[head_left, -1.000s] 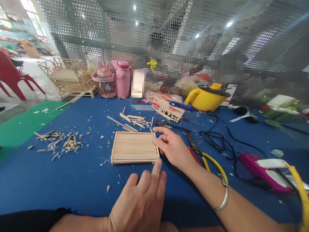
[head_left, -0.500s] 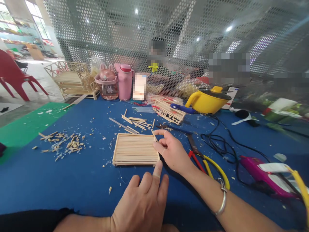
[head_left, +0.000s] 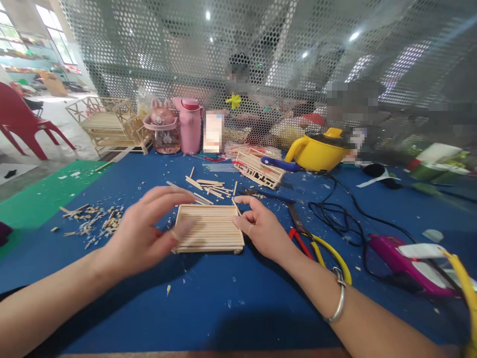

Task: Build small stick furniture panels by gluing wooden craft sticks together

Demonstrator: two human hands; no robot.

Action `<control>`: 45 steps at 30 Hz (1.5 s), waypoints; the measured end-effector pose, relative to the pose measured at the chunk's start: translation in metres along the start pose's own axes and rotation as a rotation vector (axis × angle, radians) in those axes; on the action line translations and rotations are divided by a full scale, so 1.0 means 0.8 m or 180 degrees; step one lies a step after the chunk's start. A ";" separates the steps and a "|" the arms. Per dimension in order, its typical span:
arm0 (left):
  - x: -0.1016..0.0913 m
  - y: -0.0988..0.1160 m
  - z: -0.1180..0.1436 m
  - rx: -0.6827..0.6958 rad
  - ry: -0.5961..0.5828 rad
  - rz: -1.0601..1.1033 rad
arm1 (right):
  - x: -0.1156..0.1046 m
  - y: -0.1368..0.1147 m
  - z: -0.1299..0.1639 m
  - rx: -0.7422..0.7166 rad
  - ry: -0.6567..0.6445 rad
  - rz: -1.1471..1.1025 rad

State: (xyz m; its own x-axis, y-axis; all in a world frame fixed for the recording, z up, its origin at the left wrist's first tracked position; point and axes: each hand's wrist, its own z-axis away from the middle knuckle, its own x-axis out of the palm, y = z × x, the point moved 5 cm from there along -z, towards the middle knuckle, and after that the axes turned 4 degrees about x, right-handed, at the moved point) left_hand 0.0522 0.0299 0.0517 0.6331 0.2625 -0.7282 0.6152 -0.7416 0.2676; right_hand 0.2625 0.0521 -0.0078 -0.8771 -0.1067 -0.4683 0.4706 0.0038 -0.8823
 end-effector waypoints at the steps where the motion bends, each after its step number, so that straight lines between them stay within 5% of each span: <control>1: -0.008 -0.014 0.006 -0.0082 0.0209 -0.0202 | 0.000 -0.001 0.001 -0.0027 0.0000 0.0011; 3: -0.018 -0.030 0.021 -0.0371 0.0498 -0.0557 | -0.001 -0.003 0.002 -0.0084 0.0028 0.0077; 5: -0.022 -0.018 0.033 -0.0388 0.0701 -0.0778 | -0.002 -0.004 0.002 -0.0111 0.0074 0.0200; 10: 0.045 0.087 0.055 0.0912 -0.0607 -0.0555 | -0.002 -0.007 0.002 -0.0204 0.0182 0.0462; 14: 0.088 0.132 0.063 0.1304 -0.0944 -0.0935 | -0.002 -0.007 0.002 -0.0301 0.0227 0.0478; 28: 0.095 0.126 0.049 0.0659 -0.1627 -0.0890 | -0.002 -0.009 0.001 -0.0370 0.0236 0.0527; 45: 0.102 0.120 0.046 0.0795 -0.1509 -0.0828 | 0.001 -0.009 0.001 -0.0248 0.0185 0.0461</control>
State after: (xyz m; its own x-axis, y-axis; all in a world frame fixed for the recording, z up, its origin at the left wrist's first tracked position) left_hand 0.1456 -0.0423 -0.0054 0.1622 0.1933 -0.9677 0.5566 -0.8277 -0.0720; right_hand 0.2585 0.0511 -0.0021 -0.8058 -0.0417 -0.5908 0.5857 0.0922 -0.8053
